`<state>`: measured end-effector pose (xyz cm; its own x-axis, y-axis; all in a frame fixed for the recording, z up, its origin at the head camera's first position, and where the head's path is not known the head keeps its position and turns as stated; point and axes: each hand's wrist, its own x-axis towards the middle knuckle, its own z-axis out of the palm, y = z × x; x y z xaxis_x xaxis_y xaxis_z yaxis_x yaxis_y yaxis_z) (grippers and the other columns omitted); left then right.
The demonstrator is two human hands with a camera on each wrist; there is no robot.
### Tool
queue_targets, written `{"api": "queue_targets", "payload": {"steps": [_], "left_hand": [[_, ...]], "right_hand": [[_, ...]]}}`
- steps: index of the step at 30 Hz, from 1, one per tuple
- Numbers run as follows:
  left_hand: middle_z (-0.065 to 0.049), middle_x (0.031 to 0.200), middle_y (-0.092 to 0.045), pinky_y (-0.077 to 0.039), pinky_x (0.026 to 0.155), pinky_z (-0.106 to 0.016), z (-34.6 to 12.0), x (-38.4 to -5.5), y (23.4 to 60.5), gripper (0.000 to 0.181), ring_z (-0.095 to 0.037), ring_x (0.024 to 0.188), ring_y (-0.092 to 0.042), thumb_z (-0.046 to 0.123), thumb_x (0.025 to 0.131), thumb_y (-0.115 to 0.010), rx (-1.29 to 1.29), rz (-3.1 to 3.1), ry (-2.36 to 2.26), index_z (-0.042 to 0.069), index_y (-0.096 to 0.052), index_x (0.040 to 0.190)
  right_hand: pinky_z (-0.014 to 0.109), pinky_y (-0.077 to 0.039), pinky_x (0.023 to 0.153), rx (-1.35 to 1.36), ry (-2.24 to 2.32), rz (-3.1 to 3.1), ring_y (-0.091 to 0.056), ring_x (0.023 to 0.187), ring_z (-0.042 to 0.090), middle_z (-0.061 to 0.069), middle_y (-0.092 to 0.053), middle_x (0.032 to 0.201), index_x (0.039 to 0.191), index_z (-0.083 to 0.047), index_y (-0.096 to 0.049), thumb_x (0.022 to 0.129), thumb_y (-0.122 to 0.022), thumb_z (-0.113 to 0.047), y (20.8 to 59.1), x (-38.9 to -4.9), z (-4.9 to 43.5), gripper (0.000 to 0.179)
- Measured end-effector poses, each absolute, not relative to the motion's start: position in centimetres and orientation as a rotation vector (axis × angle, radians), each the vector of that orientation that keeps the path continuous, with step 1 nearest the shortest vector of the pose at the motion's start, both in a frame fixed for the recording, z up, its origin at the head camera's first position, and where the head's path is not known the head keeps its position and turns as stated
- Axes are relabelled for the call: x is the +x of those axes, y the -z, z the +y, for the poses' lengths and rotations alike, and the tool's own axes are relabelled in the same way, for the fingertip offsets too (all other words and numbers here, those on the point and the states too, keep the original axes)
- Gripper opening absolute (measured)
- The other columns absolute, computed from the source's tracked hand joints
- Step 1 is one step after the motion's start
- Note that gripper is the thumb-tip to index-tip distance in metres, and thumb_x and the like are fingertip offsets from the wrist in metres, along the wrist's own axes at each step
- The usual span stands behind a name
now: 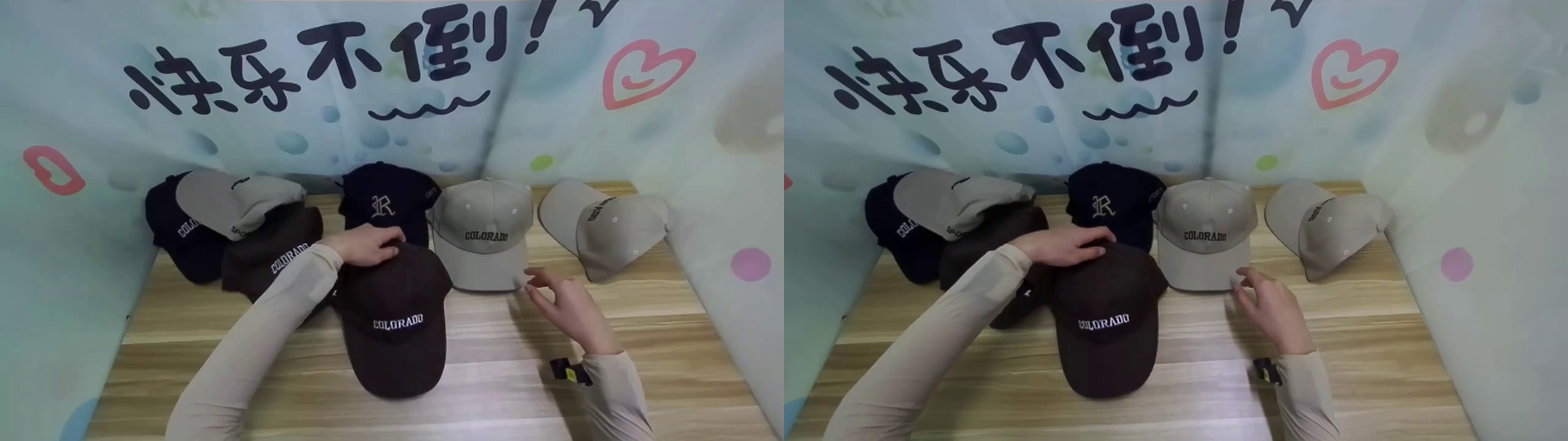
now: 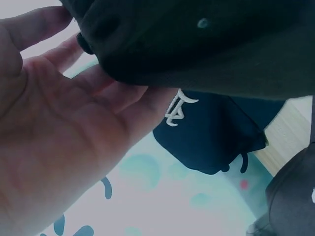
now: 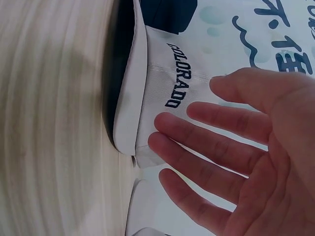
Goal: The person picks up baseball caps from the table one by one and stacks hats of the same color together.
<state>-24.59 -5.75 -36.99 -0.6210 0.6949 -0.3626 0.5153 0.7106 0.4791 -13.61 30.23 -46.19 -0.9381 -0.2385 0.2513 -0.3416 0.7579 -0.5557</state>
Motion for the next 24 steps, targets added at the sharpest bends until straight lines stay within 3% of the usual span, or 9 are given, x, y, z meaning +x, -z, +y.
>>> {"api": "queue_targets", "payload": {"steps": [9, 16, 20, 24], "left_hand": [[-0.018, 0.123, -0.058, -0.041, 0.095, -0.042, -6.0, -24.5, 37.4, 0.032, -0.031, 0.113, -0.054, 0.025, 0.103, -0.046, 0.884, 2.448, -0.442, 0.003, -0.052, 0.126], [-0.021, 0.136, -0.048, -0.033, 0.104, -0.045, -7.6, -24.6, 37.5, 0.04, -0.035, 0.127, -0.043, 0.027, 0.103, -0.045, 0.82, 2.445, -0.463, 0.002, -0.046, 0.135], [-0.024, 0.134, -0.048, -0.036, 0.101, -0.046, -9.4, -24.9, 37.4, 0.042, -0.036, 0.123, -0.047, 0.024, 0.103, -0.046, 0.798, 2.458, -0.501, 0.0, -0.043, 0.137], [-0.024, 0.121, -0.056, -0.039, 0.095, -0.047, -11.5, -24.8, 37.5, 0.04, -0.036, 0.11, -0.054, 0.02, 0.102, -0.048, 0.797, 2.494, -0.534, -0.003, -0.044, 0.134]], "right_hand": [[0.05, -0.05, 0.077, 0.448, -0.937, -2.794, -0.067, 0.087, 0.031, 0.016, -0.071, 0.094, 0.115, 0.005, -0.063, 0.09, -0.064, -0.002, 46.4, -13.6, 30.3, 0.025], [0.05, -0.05, 0.078, 0.455, -0.948, -2.798, -0.067, 0.087, 0.033, 0.017, -0.07, 0.093, 0.114, 0.006, -0.063, 0.089, -0.064, 0.0, 46.6, -13.4, 30.3, 0.026], [0.051, -0.049, 0.079, 0.454, -0.955, -2.797, -0.067, 0.088, 0.034, 0.017, -0.07, 0.093, 0.115, 0.006, -0.062, 0.09, -0.064, 0.0, 46.4, -13.5, 30.3, 0.026], [0.051, -0.049, 0.079, 0.456, -0.948, -2.814, -0.067, 0.089, 0.035, 0.018, -0.07, 0.095, 0.116, 0.005, -0.062, 0.09, -0.064, -0.002, 46.4, -13.8, 30.2, 0.026]]}}
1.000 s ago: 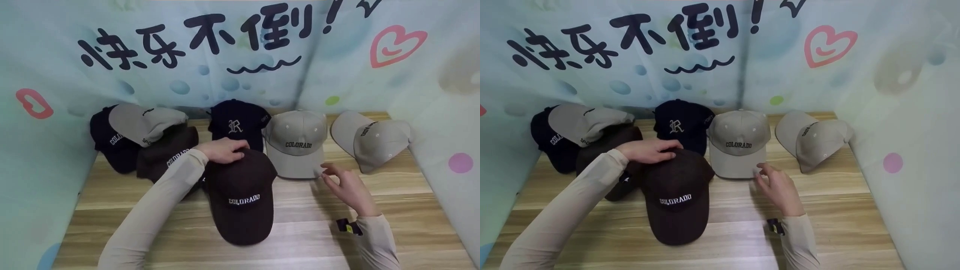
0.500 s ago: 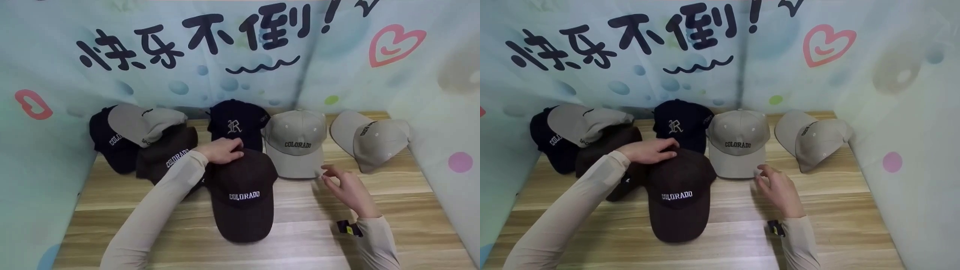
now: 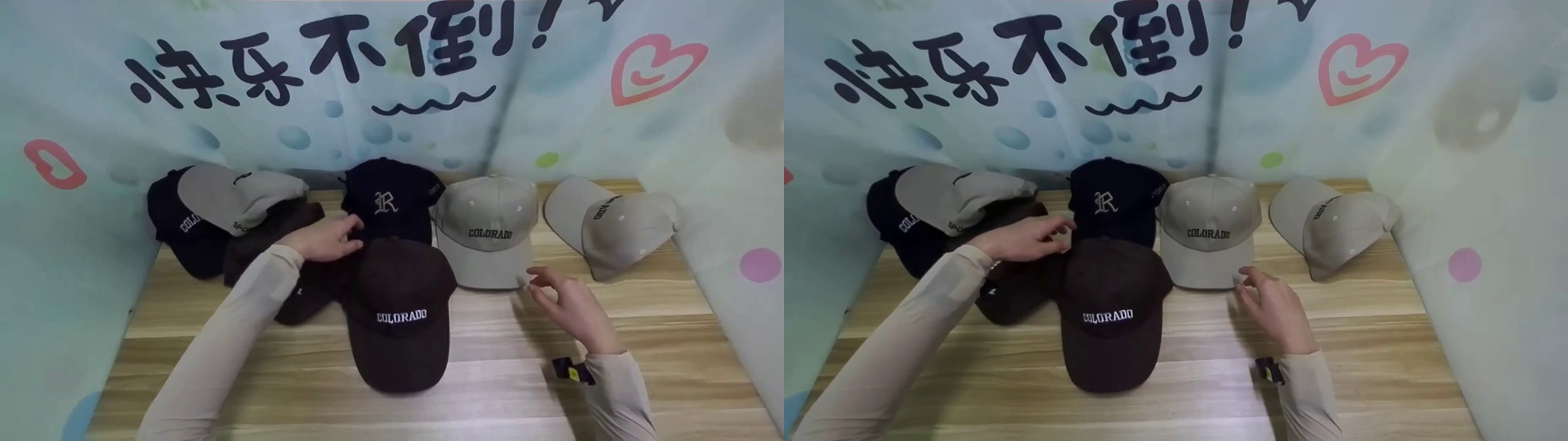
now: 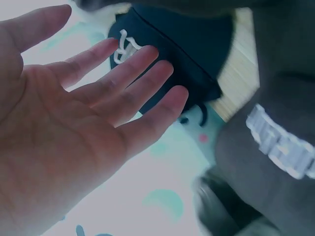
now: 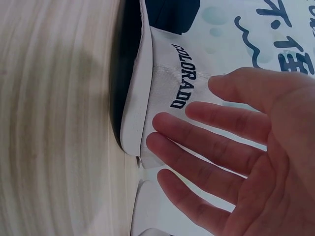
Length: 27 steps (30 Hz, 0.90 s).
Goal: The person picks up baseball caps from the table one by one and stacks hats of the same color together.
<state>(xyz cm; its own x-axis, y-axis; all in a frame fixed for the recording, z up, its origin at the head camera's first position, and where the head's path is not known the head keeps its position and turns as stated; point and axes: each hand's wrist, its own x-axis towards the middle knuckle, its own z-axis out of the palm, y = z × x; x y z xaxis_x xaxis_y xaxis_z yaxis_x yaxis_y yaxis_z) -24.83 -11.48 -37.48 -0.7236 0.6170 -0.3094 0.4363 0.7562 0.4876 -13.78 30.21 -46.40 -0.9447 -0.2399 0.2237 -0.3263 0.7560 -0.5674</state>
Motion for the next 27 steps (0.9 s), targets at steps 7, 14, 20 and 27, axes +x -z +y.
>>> {"api": "queue_targets", "payload": {"steps": [7, 14, 20, 27], "left_hand": [[-0.026, 0.129, -0.048, -0.038, 0.097, -0.05, -15.1, -24.2, 37.3, 0.038, -0.04, 0.117, -0.048, 0.019, 0.1, -0.049, 0.761, 2.535, -0.575, -0.002, -0.047, 0.132], [-0.026, 0.122, -0.051, -0.038, 0.095, -0.052, -18.3, -23.2, 37.8, 0.031, -0.04, 0.112, -0.05, 0.015, 0.099, -0.052, 0.768, 2.635, -0.661, -0.003, -0.052, 0.124], [-0.026, 0.121, -0.052, -0.038, 0.096, -0.052, -20.1, -22.7, 37.7, 0.03, -0.04, 0.112, -0.051, 0.013, 0.098, -0.053, 0.743, 2.689, -0.7, -0.004, -0.055, 0.122], [-0.031, 0.121, -0.046, -0.035, 0.096, -0.056, -21.9, -22.6, 38.0, 0.03, -0.045, 0.113, -0.046, 0.011, 0.097, -0.055, 0.707, 2.731, -0.724, -0.007, -0.052, 0.121]], "right_hand": [[0.051, -0.05, 0.075, 0.5, -0.858, -2.835, -0.067, 0.086, 0.035, 0.019, -0.07, 0.096, 0.115, 0.005, -0.063, 0.091, -0.064, -0.003, 45.6, -14.7, 30.1, 0.025], [0.054, -0.05, 0.077, 0.54, -0.783, -2.86, -0.066, 0.09, 0.039, 0.021, -0.069, 0.097, 0.114, 0.004, -0.063, 0.089, -0.065, -0.003, 44.5, -15.7, 30.4, 0.026], [0.053, -0.05, 0.078, 0.601, -0.663, -2.907, -0.066, 0.092, 0.038, 0.02, -0.069, 0.103, 0.113, 0.004, -0.063, 0.09, -0.065, -0.005, 43.7, -16.6, 30.4, 0.025], [0.05, -0.052, 0.07, 0.756, -0.478, -2.861, -0.068, 0.082, 0.035, 0.017, -0.07, 0.1, 0.107, 0.002, -0.064, 0.087, -0.067, -0.006, 43.3, -17.1, 29.7, 0.022]]}}
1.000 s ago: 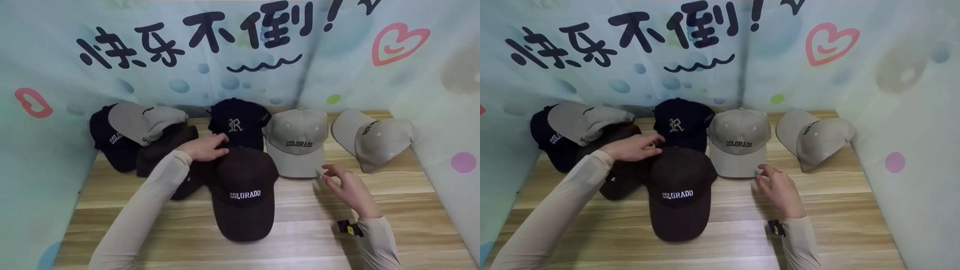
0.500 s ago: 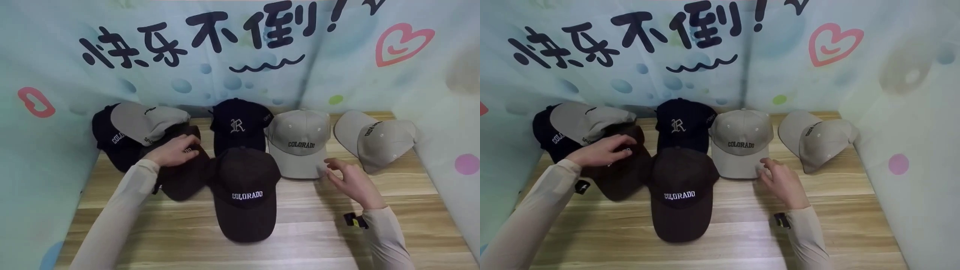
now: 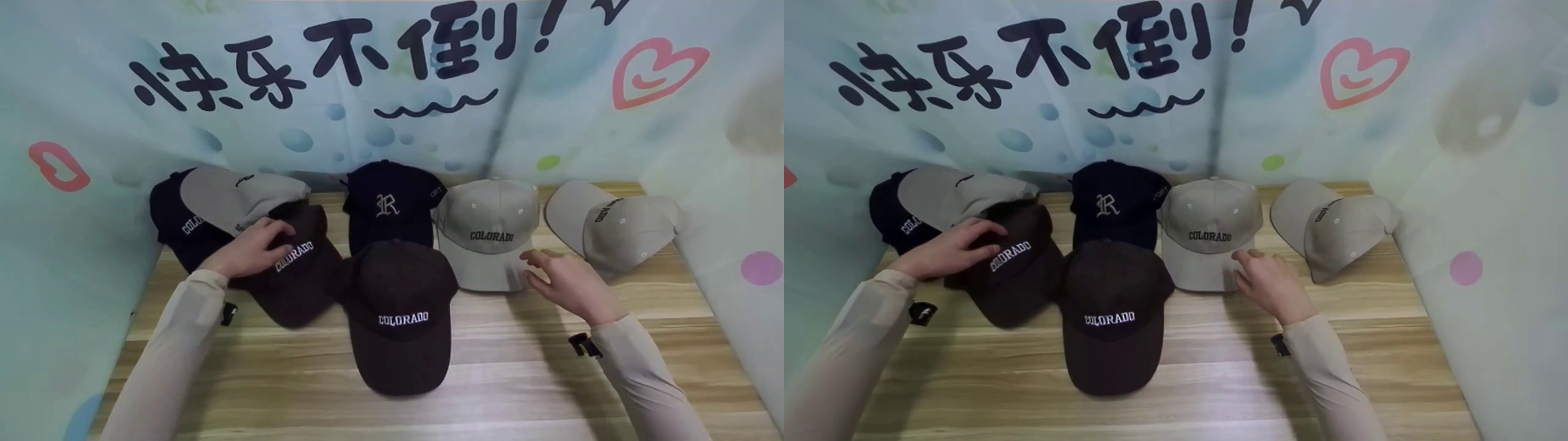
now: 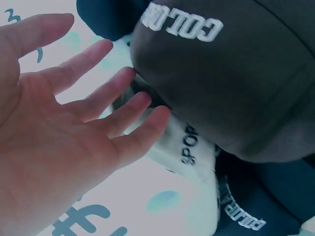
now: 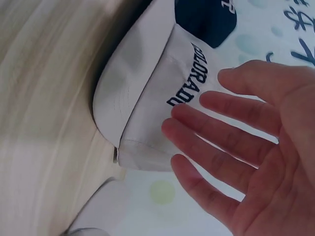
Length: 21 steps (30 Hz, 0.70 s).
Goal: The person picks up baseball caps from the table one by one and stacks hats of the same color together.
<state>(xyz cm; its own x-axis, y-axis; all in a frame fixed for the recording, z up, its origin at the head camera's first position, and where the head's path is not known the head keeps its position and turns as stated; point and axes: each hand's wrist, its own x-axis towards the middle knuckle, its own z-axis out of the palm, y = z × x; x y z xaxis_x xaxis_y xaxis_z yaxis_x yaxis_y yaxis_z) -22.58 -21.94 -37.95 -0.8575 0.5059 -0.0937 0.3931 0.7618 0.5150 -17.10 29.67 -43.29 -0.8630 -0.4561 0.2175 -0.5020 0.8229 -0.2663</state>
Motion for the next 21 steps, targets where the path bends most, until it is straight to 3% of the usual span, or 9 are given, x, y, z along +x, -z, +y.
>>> {"api": "queue_targets", "payload": {"steps": [7, 11, 17, 21], "left_hand": [[-0.035, 0.137, -0.035, -0.028, 0.103, -0.058, -23.4, -23.3, 38.8, 0.044, -0.049, 0.126, -0.035, 0.015, 0.099, -0.05, 0.55, 2.724, -0.699, -0.009, -0.039, 0.135], [-0.035, 0.144, -0.03, -0.024, 0.106, -0.057, -23.8, -23.8, 39.5, 0.054, -0.05, 0.132, -0.029, 0.021, 0.102, -0.045, 0.495, 2.711, -0.649, -0.01, -0.029, 0.144], [-0.039, 0.143, -0.028, -0.023, 0.106, -0.059, -23.7, -24.4, 40.2, 0.065, -0.053, 0.131, -0.026, 0.033, 0.104, -0.041, 0.453, 2.687, -0.587, -0.015, -0.025, 0.144], [-0.04, 0.143, -0.027, -0.022, 0.105, -0.061, -23.4, -24.7, 40.3, 0.068, -0.054, 0.131, -0.024, 0.041, 0.103, -0.039, 0.411, 2.651, -0.598, -0.011, -0.024, 0.145]], "right_hand": [[0.05, -0.051, 0.057, 0.818, -0.366, -2.871, -0.067, 0.074, 0.035, 0.013, -0.07, 0.095, 0.106, -0.002, -0.064, 0.084, -0.07, -0.008, 43.4, -16.9, 28.9, 0.024], [0.05, -0.051, 0.057, 0.838, -0.348, -2.894, -0.066, 0.072, 0.036, 0.013, -0.07, 0.093, 0.107, -0.002, -0.065, 0.084, -0.071, -0.009, 43.7, -16.7, 28.8, 0.025], [0.049, -0.052, 0.057, 0.843, -0.352, -2.918, -0.066, 0.072, 0.037, 0.013, -0.069, 0.095, 0.107, -0.002, -0.065, 0.085, -0.07, -0.009, 44.0, -16.8, 29.0, 0.023], [0.048, -0.052, 0.055, 0.832, -0.358, -2.932, -0.066, 0.072, 0.037, 0.013, -0.069, 0.096, 0.107, -0.002, -0.065, 0.086, -0.069, -0.009, 44.1, -16.7, 29.3, 0.022]]}}
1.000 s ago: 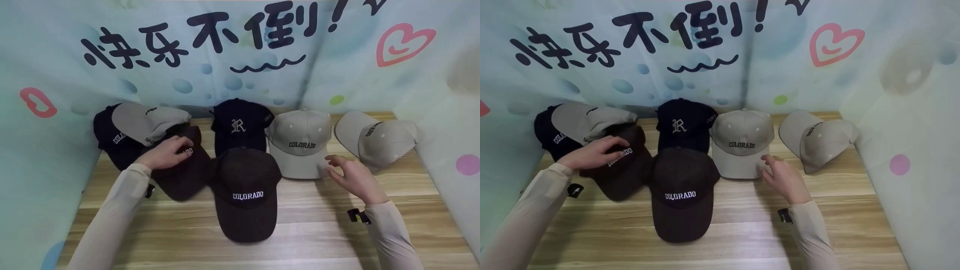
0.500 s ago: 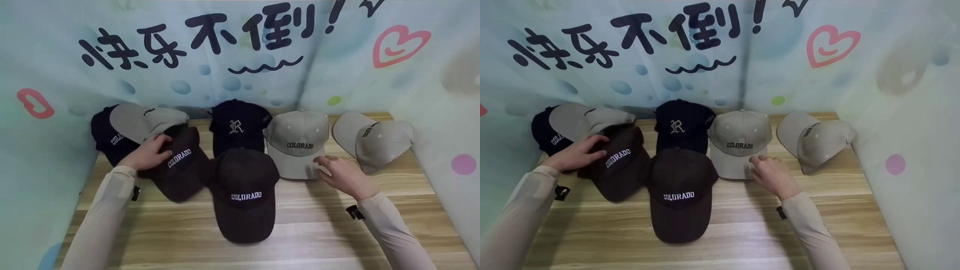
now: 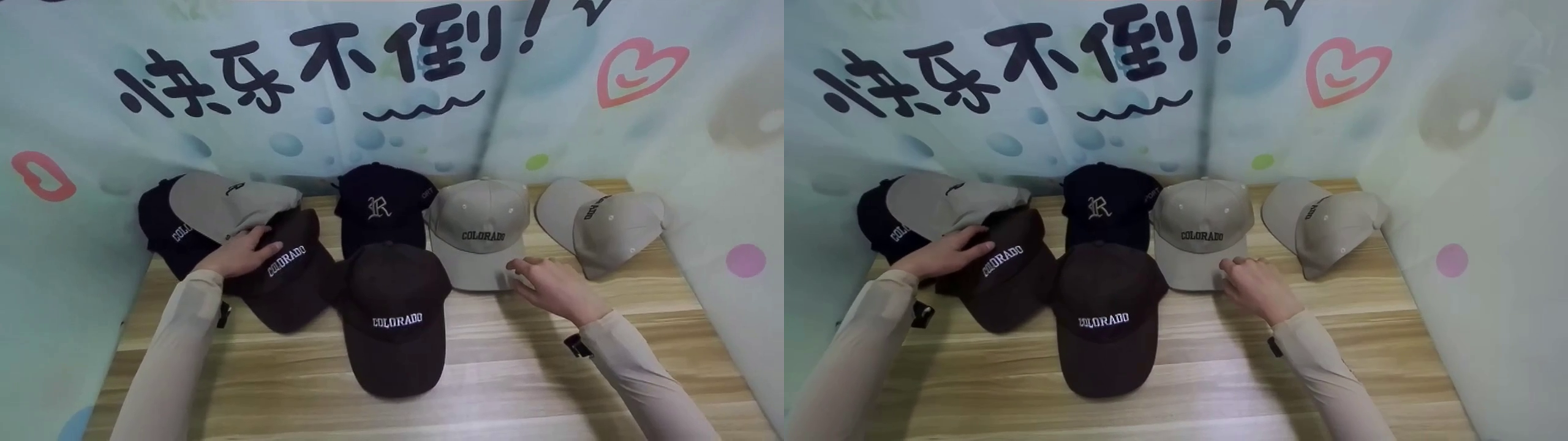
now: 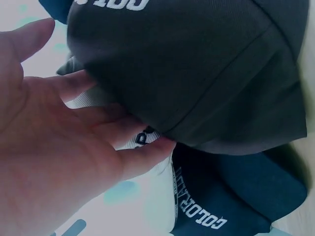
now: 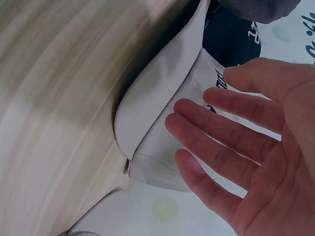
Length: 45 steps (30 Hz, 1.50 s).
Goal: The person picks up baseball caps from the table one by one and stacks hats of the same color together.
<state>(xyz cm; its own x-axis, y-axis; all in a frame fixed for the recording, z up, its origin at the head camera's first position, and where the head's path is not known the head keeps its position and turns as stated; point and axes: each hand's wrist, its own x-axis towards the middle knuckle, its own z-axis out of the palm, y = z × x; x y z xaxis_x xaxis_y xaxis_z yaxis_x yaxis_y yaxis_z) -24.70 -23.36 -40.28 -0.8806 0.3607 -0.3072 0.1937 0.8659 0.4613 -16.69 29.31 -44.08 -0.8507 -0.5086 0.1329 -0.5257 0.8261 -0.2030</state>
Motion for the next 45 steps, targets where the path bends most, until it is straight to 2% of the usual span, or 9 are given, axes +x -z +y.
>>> {"api": "queue_targets", "payload": {"steps": [9, 15, 20, 26, 31, 35, 39, 42, 45], "left_hand": [[-0.041, 0.143, -0.027, -0.017, 0.1, -0.071, -23.2, -24.6, 40.1, 0.084, -0.059, 0.126, -0.03, 0.057, 0.095, -0.048, 0.266, 2.64, -0.504, 0.0, -0.017, 0.146], [-0.04, 0.144, -0.025, -0.011, 0.095, -0.077, -23.2, -24.4, 39.8, 0.094, -0.064, 0.125, -0.024, 0.064, 0.089, -0.053, 0.191, 2.673, -0.475, 0.004, -0.012, 0.149], [-0.045, 0.141, -0.022, -0.016, 0.094, -0.075, -23.0, -24.1, 39.6, 0.103, -0.064, 0.125, -0.022, 0.066, 0.083, -0.059, 0.163, 2.709, -0.48, 0.003, -0.012, 0.149], [-0.046, 0.14, -0.022, -0.024, 0.103, -0.064, -22.8, -23.5, 38.2, 0.111, -0.059, 0.127, -0.026, 0.064, 0.079, -0.067, 0.206, 2.734, -0.542, -0.005, -0.014, 0.148], [-0.043, 0.14, -0.027, -0.026, 0.104, -0.059, -22.8, -23.4, 36.8, 0.105, -0.055, 0.128, -0.03, 0.06, 0.083, -0.066, 0.205, 2.718, -0.621, -0.011, -0.021, 0.145], [-0.039, 0.135, -0.038, -0.031, 0.101, -0.057, -23.0, -23.4, 35.8, 0.084, -0.05, 0.122, -0.04, 0.05, 0.093, -0.058, 0.165, 2.693, -0.748, -0.016, -0.032, 0.138], [-0.036, 0.131, -0.041, -0.032, 0.099, -0.056, -23.2, -23.1, 34.8, 0.068, -0.046, 0.116, -0.042, 0.041, 0.098, -0.052, 0.153, 2.656, -0.845, -0.014, -0.036, 0.134], [-0.032, 0.125, -0.041, -0.032, 0.097, -0.053, -23.2, -22.9, 34.2, 0.064, -0.043, 0.112, -0.041, 0.037, 0.097, -0.055, 0.18, 2.647, -0.882, -0.012, -0.036, 0.132], [-0.024, 0.11, -0.043, -0.035, 0.088, -0.046, -23.0, -22.8, 33.7, 0.053, -0.037, 0.1, -0.042, 0.032, 0.096, -0.059, 0.211, 2.666, -0.909, -0.008, -0.039, 0.123]], "right_hand": [[0.047, -0.05, 0.052, 0.854, -0.349, -2.91, -0.065, 0.067, 0.034, 0.012, -0.068, 0.089, 0.105, -0.002, -0.065, 0.086, -0.07, -0.01, 44.2, -16.7, 29.5, 0.021], [0.048, -0.05, 0.053, 0.865, -0.347, -2.888, -0.064, 0.065, 0.034, 0.011, -0.068, 0.086, 0.103, -0.002, -0.065, 0.083, -0.071, -0.007, 44.3, -16.6, 29.6, 0.021], [0.048, -0.05, 0.053, 0.872, -0.374, -2.882, -0.064, 0.065, 0.034, 0.011, -0.068, 0.086, 0.103, -0.002, -0.065, 0.084, -0.07, -0.005, 44.3, -16.5, 29.7, 0.02], [0.047, -0.052, 0.059, 0.879, -0.413, -2.888, -0.067, 0.072, 0.033, 0.013, -0.069, 0.089, 0.104, 0.0, -0.065, 0.085, -0.069, -0.005, 44.2, -16.5, 29.8, 0.02], [0.048, -0.052, 0.061, 0.868, -0.418, -2.903, -0.067, 0.074, 0.034, 0.012, -0.069, 0.09, 0.104, 0.0, -0.065, 0.083, -0.069, -0.004, 44.1, -16.4, 30.1, 0.021], [0.049, -0.052, 0.064, 0.858, -0.431, -2.926, -0.067, 0.078, 0.034, 0.014, -0.069, 0.093, 0.105, 0.0, -0.064, 0.082, -0.068, -0.003, 44.0, -16.4, 30.3, 0.023], [0.049, -0.053, 0.065, 0.859, -0.436, -2.935, -0.067, 0.079, 0.035, 0.015, -0.069, 0.094, 0.105, 0.0, -0.064, 0.083, -0.068, -0.003, 43.9, -16.4, 30.4, 0.023], [0.049, -0.053, 0.064, 0.854, -0.42, -2.936, -0.067, 0.078, 0.035, 0.014, -0.069, 0.093, 0.105, -0.001, -0.064, 0.083, -0.069, -0.003, 43.8, -16.4, 30.5, 0.023], [0.049, -0.052, 0.062, 0.845, -0.384, -2.935, -0.067, 0.076, 0.035, 0.014, -0.069, 0.093, 0.105, -0.002, -0.064, 0.083, -0.068, -0.004, 43.7, -16.3, 30.5, 0.023]]}}
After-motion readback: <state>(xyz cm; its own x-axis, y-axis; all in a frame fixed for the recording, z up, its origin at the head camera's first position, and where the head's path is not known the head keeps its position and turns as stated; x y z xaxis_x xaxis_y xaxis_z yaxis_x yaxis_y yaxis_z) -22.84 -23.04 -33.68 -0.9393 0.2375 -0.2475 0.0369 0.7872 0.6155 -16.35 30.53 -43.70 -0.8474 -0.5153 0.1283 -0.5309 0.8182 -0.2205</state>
